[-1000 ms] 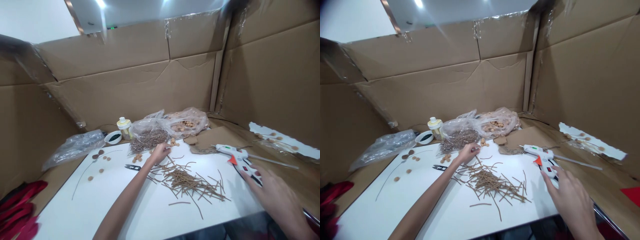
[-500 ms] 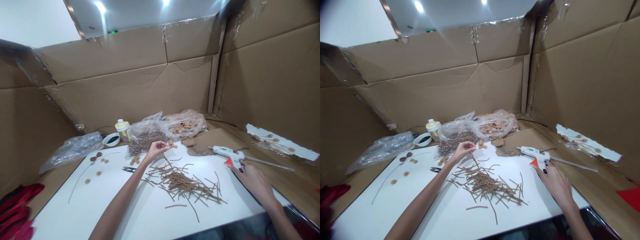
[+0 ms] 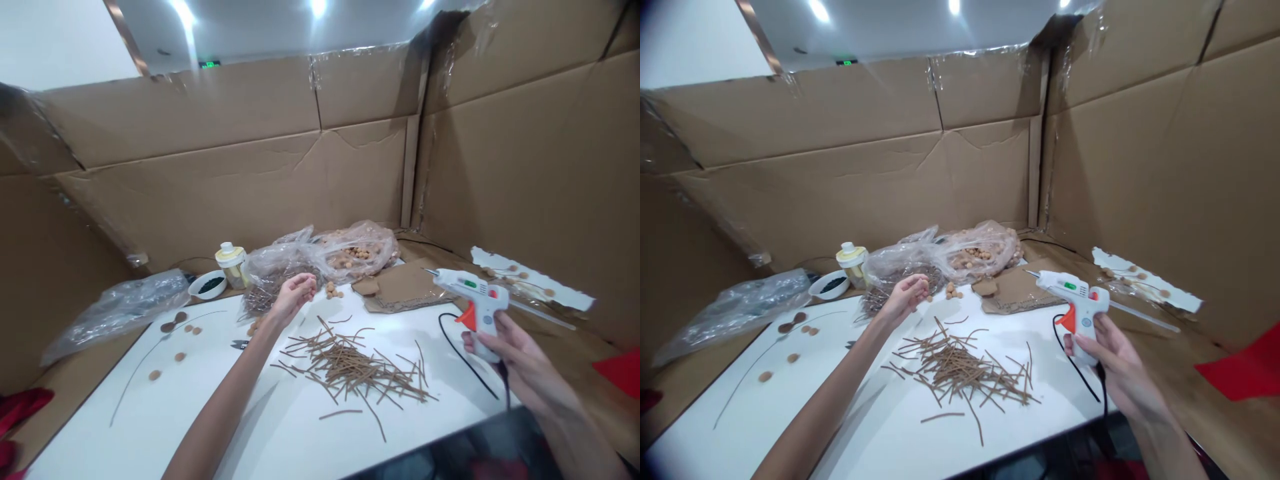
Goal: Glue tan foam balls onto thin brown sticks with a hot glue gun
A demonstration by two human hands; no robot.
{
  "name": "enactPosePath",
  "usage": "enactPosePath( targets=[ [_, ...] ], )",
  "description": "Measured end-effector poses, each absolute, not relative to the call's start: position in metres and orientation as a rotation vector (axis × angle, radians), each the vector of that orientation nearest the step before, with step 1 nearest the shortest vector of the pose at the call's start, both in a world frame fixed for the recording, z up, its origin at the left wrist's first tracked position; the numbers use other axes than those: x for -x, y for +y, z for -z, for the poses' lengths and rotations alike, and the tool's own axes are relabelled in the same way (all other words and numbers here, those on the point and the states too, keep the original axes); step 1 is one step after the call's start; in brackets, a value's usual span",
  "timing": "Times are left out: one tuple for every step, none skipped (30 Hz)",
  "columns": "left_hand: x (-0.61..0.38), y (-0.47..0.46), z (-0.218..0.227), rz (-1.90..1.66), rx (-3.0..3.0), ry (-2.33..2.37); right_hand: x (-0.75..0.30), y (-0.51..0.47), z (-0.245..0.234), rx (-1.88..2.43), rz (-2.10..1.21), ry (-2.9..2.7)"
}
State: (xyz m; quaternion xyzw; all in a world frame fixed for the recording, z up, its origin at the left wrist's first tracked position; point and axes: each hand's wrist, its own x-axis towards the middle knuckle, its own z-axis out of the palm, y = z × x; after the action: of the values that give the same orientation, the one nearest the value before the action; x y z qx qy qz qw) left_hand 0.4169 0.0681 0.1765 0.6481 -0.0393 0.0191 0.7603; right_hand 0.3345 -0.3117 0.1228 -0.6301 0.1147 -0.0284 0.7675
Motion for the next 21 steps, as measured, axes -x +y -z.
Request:
enactPosePath(
  targets=[
    [-0.412, 0.064, -0.183, -0.039, -1.38, -0.094, -0.328, -0.307, -0.129, 1.235, 0.028, 0.261],
    [-0.407, 0.058, -0.189, -0.035, -1.353, -0.104, -0.322, -0.301, -0.135, 1.122, -0.011, 0.254],
    [-0.401, 0.053, -0.196, -0.029, -1.329, -0.112, -0.317, -0.296, -0.141, 1.05, -0.048, 0.212],
    [-0.394, 0.047, -0.203, -0.025, -1.307, -0.12, -0.312, -0.29, -0.147, 1.021, -0.075, 0.157],
    [-0.388, 0.042, -0.209, -0.022, -1.288, -0.125, -0.309, -0.286, -0.152, 1.013, -0.092, 0.106],
    [-0.382, 0.037, -0.214, -0.02, -1.271, -0.128, -0.306, -0.282, -0.157, 1.024, -0.101, 0.064],
    [-0.376, 0.032, -0.219, -0.019, -1.256, -0.128, -0.304, -0.278, -0.161, 1.05, -0.101, 0.035],
    [-0.371, 0.028, -0.223, -0.018, -1.245, -0.127, -0.302, -0.275, -0.164, 1.093, -0.096, 0.01],
    [-0.366, 0.025, -0.227, -0.016, -1.236, -0.126, -0.3, -0.272, -0.167, 1.161, -0.086, -0.02],
    [-0.362, 0.022, -0.23, -0.013, -1.229, -0.127, -0.297, -0.268, -0.17, 1.254, -0.085, -0.068],
    [-0.358, 0.02, -0.233, -0.009, -1.224, -0.133, -0.294, -0.265, -0.173, 1.362, -0.09, -0.121],
    [-0.354, 0.018, -0.235, -0.006, -1.218, -0.14, -0.291, -0.261, -0.176, 1.469, -0.099, -0.157],
    [-0.351, 0.016, -0.238, -0.002, -1.212, -0.144, -0.288, -0.256, -0.18, 1.561, -0.107, -0.167],
    [-0.347, 0.015, -0.241, 0.001, -1.202, -0.146, -0.284, -0.251, -0.184, 1.63, -0.11, -0.152],
    [-0.344, 0.014, -0.243, 0.004, -1.192, -0.144, -0.28, -0.245, -0.189, 1.671, -0.103, -0.121],
    [-0.341, 0.013, -0.246, 0.008, -1.182, -0.141, -0.277, -0.24, -0.193, 1.691, -0.08, -0.082],
    [-0.338, 0.012, -0.248, 0.014, -1.175, -0.142, -0.274, -0.234, -0.197, 1.704, -0.049, -0.046],
    [-0.334, 0.012, -0.251, 0.02, -1.172, -0.152, -0.27, -0.23, -0.2, 1.72, -0.022, -0.027],
    [-0.332, 0.011, -0.253, 0.025, -1.172, -0.173, -0.267, -0.225, -0.203, 1.742, 0.011, -0.008],
    [-0.329, 0.011, -0.255, 0.026, -1.173, -0.199, -0.264, -0.221, -0.205, 1.771, 0.046, 0.015],
    [-0.327, 0.011, -0.257, 0.024, -1.173, -0.23, -0.261, -0.218, -0.208, 1.802, 0.078, 0.039]
  ],
)
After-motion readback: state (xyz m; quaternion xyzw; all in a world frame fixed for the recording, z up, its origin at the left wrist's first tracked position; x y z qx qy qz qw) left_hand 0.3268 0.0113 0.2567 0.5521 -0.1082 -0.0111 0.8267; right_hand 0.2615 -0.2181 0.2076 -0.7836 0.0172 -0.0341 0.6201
